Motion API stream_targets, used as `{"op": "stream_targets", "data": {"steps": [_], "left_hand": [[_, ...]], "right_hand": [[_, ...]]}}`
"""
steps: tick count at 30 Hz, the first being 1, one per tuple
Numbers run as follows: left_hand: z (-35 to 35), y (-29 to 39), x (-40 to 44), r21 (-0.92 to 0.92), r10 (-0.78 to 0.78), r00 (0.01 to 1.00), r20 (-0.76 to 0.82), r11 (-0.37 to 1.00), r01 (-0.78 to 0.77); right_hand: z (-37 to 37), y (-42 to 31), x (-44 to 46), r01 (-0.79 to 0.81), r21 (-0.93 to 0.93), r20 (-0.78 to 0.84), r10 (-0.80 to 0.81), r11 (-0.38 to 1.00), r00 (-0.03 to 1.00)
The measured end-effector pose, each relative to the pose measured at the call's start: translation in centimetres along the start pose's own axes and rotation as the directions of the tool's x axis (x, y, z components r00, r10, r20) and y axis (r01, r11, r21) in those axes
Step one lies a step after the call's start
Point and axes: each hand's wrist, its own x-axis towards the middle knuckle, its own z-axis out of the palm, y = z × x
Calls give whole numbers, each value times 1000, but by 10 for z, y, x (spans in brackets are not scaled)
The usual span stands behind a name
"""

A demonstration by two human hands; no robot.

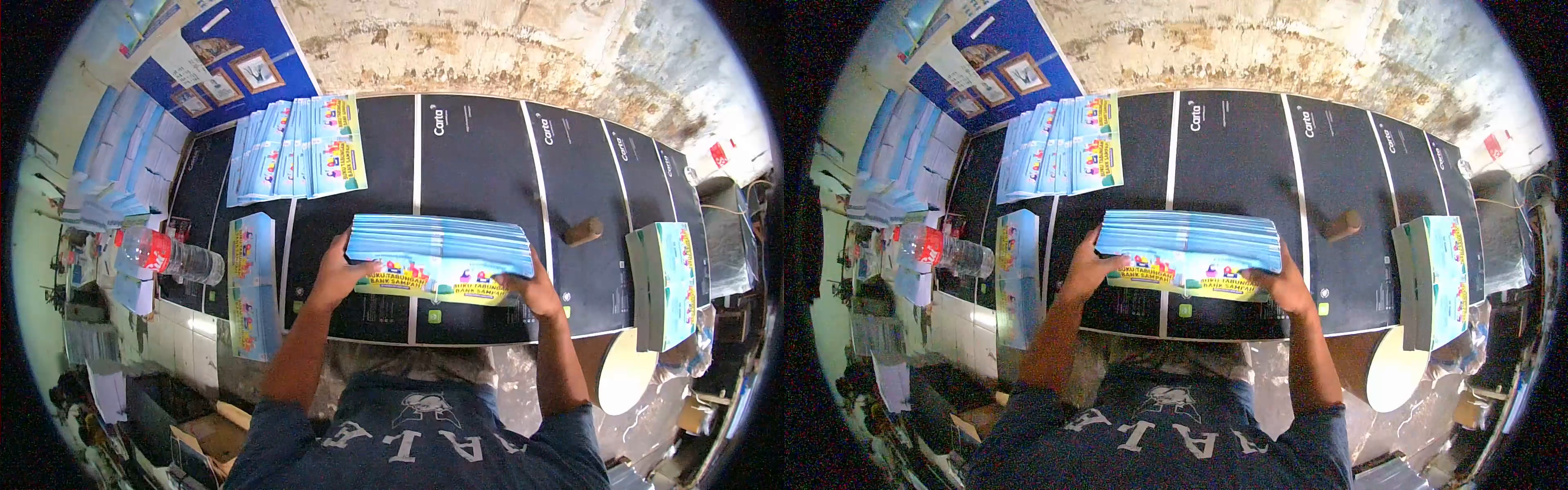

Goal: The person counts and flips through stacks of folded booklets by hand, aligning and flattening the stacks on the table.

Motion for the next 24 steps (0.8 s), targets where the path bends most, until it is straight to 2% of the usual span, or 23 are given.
{"op": "stream_targets", "data": {"steps": [2, 3, 4, 6, 7, 8, 10, 12, 14, 16, 17, 18, 19, 21, 22, 24], "left_hand": [[7, 0, -5, 446, 184, 971, -155, 890, -98], [19, 14, -20, 412, 266, 944, -197, 896, -167], [23, 24, -33, 413, 258, 946, -196, 897, -159], [26, 33, -54, 134, 194, 967, -163, 976, -173], [10, 31, -54, 38, 228, 969, -94, 973, -226], [-1, 25, -55, -3, 265, 963, -54, 964, -266], [-13, 12, -69, 245, 253, 966, 48, 935, -257], [-16, -37, -76, 232, 228, 973, 41, 945, -231], [-16, -53, -77, 223, 202, 979, 23, 954, -202], [-15, -46, -82, 221, 171, 978, 116, 956, -194], [-16, -48, -74, 206, 77, 990, 116, 973, -100], [-18, -50, -66, 192, -18, 993, 116, 981, -5], [-19, -51, -58, 167, 71, 983, 172, 981, -100], [-15, -41, -43, 13, 59, 984, 168, 998, -62], [-13, -36, -35, 13, 68, 984, 167, 997, -71], [-12, -21, -20, 251, 50, 998, 26, 966, -55]], "right_hand": [[9, -5, -1, 131, -319, -131, -180, 939, 975], [31, -22, -17, 147, -555, -197, -300, 819, 933], [52, -32, -31, 152, -606, -225, -352, 781, 908], [35, -27, -42, 105, -385, -236, -207, 917, 949], [24, -27, -44, 195, 19, -205, -187, 981, 961], [18, -25, -50, 198, 21, -162, -193, 980, 968], [15, 8, -61, 231, -2, -188, -227, 973, 956], [2, 60, -66, 291, -29, -174, -292, 956, 941], [-4, 77, -66, 258, -188, -108, -281, 948, 953], [3, 57, -66, 192, 14, -95, -190, 981, 977], [-2, 44, -60, 192, 20, -1, -192, 981, 981], [-7, 43, -50, 198, 21, 5, -198, 980, 980], [-9, 37, -43, 50, -114, 27, -47, 992, 999], [-3, 20, -28, 141, -310, -12, -153, 940, 988], [2, 14, -21, 150, -314, -12, -161, 938, 987], [9, 4, -10, 121, -362, -174, -194, 924, 965]]}}
